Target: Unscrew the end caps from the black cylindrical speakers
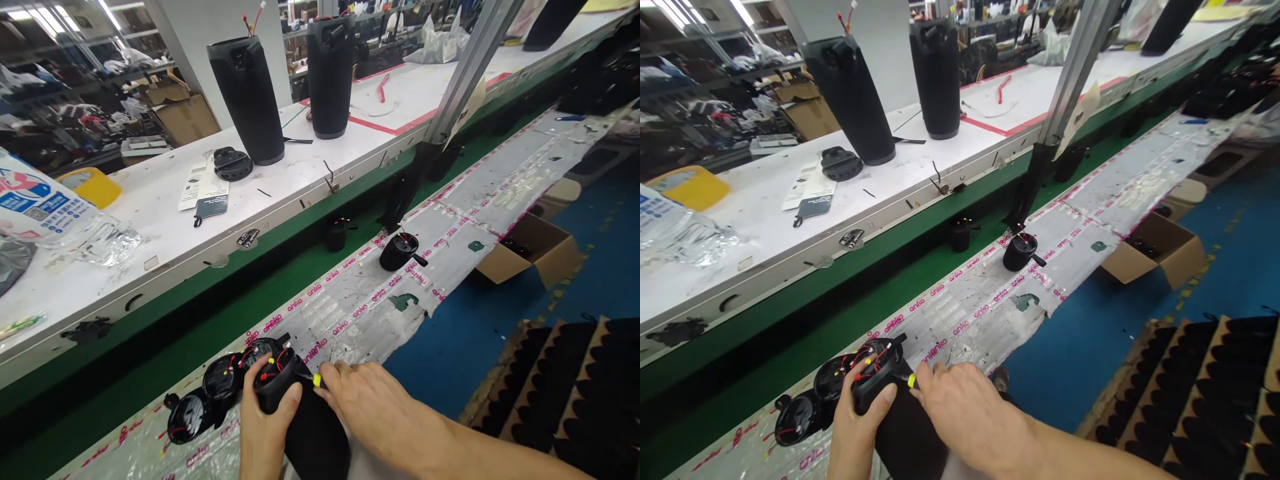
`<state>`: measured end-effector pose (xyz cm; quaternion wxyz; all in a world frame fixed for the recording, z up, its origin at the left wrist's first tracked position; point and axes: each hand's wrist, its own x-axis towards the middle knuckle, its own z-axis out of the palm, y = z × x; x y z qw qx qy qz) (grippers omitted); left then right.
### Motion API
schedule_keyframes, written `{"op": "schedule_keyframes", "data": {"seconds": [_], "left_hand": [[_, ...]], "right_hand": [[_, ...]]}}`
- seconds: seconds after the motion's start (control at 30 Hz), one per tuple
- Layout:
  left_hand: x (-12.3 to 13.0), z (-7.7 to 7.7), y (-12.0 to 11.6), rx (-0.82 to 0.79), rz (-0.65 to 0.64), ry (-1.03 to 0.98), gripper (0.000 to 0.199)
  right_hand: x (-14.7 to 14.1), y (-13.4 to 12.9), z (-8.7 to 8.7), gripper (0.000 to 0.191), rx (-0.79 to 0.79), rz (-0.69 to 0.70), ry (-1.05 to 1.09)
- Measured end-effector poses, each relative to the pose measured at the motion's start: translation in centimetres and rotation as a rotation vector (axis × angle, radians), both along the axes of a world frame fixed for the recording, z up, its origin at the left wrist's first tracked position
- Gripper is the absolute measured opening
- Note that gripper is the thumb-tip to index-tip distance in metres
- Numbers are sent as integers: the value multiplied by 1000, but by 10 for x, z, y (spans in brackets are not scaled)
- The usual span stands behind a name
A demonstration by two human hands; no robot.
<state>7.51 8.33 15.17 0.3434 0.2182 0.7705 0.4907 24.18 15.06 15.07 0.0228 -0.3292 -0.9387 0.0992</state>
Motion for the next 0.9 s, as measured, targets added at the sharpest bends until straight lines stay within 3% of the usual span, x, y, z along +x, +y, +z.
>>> {"op": "schedule_keyframes", "data": {"seconds": [0.2,0.3,0.47,0.6,0.9], "left_hand": [[-5,-11,-8,116,165,-726,68],[-7,-10,-11,150,138,-672,73],[-8,-7,-9,122,74,-599,80],[-5,-1,-8,136,32,-587,76],[-4,6,-9,96,26,-573,83]], "right_hand": [[11,1,5,19,-432,-131,430],[16,6,4,24,-463,-159,471],[20,17,4,17,-456,-35,341],[19,23,10,27,-359,27,223],[15,22,10,20,-72,121,81]]}}
